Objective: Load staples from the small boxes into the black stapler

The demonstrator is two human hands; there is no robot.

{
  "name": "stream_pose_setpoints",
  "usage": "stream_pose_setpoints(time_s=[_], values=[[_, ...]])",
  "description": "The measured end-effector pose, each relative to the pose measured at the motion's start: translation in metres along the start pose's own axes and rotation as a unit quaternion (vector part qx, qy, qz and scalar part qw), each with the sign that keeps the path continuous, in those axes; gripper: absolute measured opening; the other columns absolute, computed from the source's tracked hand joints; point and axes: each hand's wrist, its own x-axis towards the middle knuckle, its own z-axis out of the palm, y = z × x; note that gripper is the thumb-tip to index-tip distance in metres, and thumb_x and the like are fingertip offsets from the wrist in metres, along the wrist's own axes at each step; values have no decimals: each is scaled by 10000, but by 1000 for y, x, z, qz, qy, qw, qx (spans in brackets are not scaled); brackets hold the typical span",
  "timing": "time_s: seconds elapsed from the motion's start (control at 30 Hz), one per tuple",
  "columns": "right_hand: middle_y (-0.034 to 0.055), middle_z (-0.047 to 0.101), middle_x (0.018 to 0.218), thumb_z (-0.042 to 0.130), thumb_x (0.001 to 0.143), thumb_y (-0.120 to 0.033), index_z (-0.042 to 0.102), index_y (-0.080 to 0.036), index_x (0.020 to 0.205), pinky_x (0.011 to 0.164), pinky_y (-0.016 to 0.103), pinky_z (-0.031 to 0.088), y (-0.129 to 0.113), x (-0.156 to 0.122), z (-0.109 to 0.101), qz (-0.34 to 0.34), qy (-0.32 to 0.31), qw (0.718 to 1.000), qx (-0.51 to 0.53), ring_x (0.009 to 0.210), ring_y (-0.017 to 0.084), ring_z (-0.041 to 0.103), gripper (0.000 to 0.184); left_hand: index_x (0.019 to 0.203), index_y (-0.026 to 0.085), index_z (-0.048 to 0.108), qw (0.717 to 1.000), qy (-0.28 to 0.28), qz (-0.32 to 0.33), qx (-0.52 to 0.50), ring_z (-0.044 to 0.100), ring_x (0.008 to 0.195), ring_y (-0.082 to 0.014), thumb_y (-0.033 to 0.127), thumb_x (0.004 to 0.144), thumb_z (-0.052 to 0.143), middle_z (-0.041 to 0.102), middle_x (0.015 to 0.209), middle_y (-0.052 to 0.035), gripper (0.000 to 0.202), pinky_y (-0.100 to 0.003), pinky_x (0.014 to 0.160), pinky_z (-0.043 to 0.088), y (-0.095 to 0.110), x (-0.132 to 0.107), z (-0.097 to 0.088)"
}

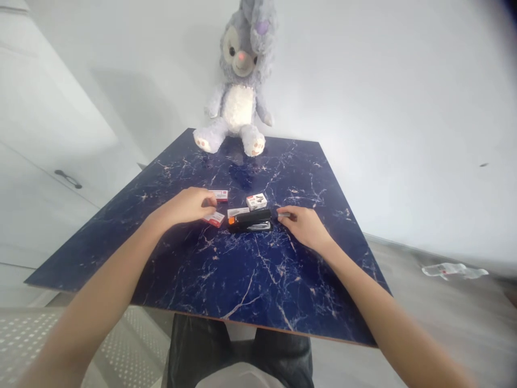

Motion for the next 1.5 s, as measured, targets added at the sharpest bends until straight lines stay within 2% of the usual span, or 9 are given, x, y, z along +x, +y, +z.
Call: stream_pose_setpoints(time_s=[0.07,0.23,0.33,0.47,0.7,0.87,1.0,1.23,1.5], values=[[25,800,1009,671,879,-313,766,-283,1074,865,399,567,-2,-1,1,-5,5,1000,-2,807,216,731,219,958,236,804,998,20,52,-2,656,823,-235,447,861,684,761,941,-78,262,-311,732,457,10,-2,2],[10,788,1009,664,898,-384,738,-264,923,866,372,560,0,-5,4,-25,-5,996,83,859,203,728,143,1163,276,777,988,-66,111,-89,687,882,-224,496,901,677,763,1077,-77,356,-312,768,491,27,-4,13],[16,784,1063,615,930,-364,745,-266,959,898,383,558,0,-7,10,-50,-5,992,119,920,214,732,166,1122,276,790,987,-67,95,-111,702,909,-228,507,871,718,763,1095,-77,348,-309,769,500,27,-2,19],[28,776,1117,554,948,-293,764,-265,1004,939,390,553,-3,-7,16,-71,-3,989,130,1038,232,720,220,1060,268,796,985,-88,35,-141,699,760,-196,528,840,744,772,1015,-61,345,-293,675,489,23,2,22],[34,773,1038,724,839,-319,769,-252,1078,832,368,583,-11,-4,16,-53,-70,985,149,842,204,721,252,967,250,810,978,-92,24,-185,677,710,-178,524,775,796,763,914,-45,336,-278,635,481,12,9,28],[27,781,979,735,855,-346,782,-256,949,789,348,576,-16,1,14,-70,-69,990,105,837,213,730,138,1025,249,802,984,-84,100,-121,668,816,-212,528,799,771,745,970,-63,361,-309,737,475,17,7,26],[20,790,988,726,869,-343,796,-277,942,808,359,577,-10,3,1,-96,-79,991,59,852,218,737,121,879,233,798,986,-43,149,-67,624,823,-228,548,711,837,717,866,-50,359,-337,804,455,19,7,26],[13,795,1057,732,819,-258,821,-316,1004,907,466,597,18,0,-25,-37,-65,996,45,858,250,747,212,883,260,809,993,-21,116,-24,604,859,-259,559,749,793,723,889,-60,327,-364,793,436,1,8,15],[17,783,1083,687,837,-233,828,-299,928,945,452,577,21,1,-34,-69,-40,995,-65,902,259,744,180,945,258,810,995,-27,95,-19,616,868,-259,568,753,792,717,947,-70,365,-355,793,422,-3,8,13]])
